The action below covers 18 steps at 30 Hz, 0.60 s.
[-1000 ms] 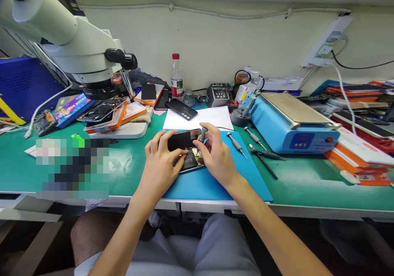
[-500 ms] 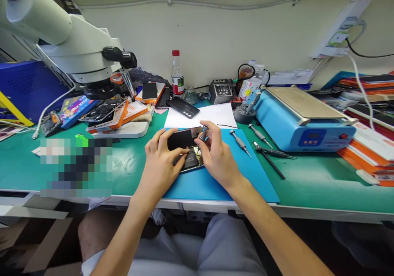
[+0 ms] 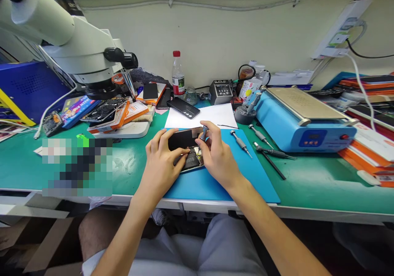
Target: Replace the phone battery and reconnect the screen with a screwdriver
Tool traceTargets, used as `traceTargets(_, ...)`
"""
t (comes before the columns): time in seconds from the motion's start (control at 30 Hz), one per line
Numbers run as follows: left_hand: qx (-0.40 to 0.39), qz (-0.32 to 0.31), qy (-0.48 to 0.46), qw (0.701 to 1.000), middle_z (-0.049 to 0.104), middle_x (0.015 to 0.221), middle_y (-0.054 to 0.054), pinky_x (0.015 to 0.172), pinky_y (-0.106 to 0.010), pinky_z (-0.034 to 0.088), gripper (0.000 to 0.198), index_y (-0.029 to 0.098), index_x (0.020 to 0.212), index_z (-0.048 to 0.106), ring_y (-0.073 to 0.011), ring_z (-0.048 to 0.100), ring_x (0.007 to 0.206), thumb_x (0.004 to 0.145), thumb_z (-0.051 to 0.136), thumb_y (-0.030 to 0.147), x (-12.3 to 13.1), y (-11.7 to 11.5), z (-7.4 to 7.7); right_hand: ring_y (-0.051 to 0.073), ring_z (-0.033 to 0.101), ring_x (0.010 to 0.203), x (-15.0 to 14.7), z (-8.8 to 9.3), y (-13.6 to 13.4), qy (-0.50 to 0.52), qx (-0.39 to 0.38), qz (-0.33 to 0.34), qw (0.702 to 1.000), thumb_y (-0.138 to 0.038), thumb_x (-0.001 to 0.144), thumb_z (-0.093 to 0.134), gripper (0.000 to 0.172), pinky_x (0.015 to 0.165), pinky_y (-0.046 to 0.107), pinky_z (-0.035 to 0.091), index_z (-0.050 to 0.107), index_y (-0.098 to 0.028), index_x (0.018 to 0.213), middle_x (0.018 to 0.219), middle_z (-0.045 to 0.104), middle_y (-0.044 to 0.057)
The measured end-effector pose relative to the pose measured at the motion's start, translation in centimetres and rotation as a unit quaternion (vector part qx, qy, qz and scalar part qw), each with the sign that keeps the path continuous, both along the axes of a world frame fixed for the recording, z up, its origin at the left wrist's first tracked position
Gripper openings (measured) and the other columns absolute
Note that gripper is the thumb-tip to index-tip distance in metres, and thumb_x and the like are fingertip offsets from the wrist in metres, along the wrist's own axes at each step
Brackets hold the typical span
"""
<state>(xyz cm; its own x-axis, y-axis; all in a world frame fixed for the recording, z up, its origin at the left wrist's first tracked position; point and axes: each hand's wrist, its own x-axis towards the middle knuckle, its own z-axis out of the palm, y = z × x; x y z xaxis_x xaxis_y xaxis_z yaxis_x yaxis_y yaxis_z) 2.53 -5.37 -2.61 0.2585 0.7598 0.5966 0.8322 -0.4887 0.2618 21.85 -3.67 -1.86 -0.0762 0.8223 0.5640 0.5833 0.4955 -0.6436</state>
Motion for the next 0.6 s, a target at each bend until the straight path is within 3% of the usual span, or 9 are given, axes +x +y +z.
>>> traceTargets(0.17, 0.005, 0.000, -0.001, 1.000, 0.052, 0.160, -0.009, 0.121, -0.062, 0.041, 0.017, 0.030, 0.106, 0.084, -0.0375, 0.039, 0.154, 0.101, 0.068, 0.029, 0.00, 0.05, 0.02, 0.019, 0.069, 0.072, 0.02, 0.09, -0.02, -0.018, 0.007, -0.003, 1.000, -0.035, 0.105, 0.059, 0.048, 0.067, 0.037, 0.060, 0.044, -0.031, 0.150, 0.105, 0.071, 0.004)
traceTargets(0.43, 0.000, 0.000, 0.000, 1.000, 0.052, 0.160, -0.008, 0.121, -0.061, 0.041, 0.018, 0.031, 0.107, 0.084, -0.0368, 0.038, 0.154, 0.102, 0.067, 0.030, -0.01, 0.02, 0.07, 0.019, 0.071, 0.083, -0.03, 0.53, -0.28, -0.040, -0.007, 0.012, 0.999, -0.033, 0.108, 0.053, 0.047, 0.073, 0.035, 0.059, 0.042, -0.032, 0.153, 0.107, 0.072, 0.004)
traceTargets(0.6, 0.001, 0.000, -0.001, 1.000, 0.052, 0.160, -0.009, 0.121, -0.061, 0.041, 0.018, 0.030, 0.106, 0.084, -0.0371, 0.039, 0.154, 0.102, 0.067, 0.030, -0.03, 0.01, 0.11, 0.018, 0.067, 0.071, 0.18, 0.61, -0.20, -0.100, 0.055, -0.041, 0.993, -0.041, 0.102, 0.066, 0.045, 0.065, 0.033, 0.055, 0.052, -0.033, 0.144, 0.095, 0.070, 0.001)
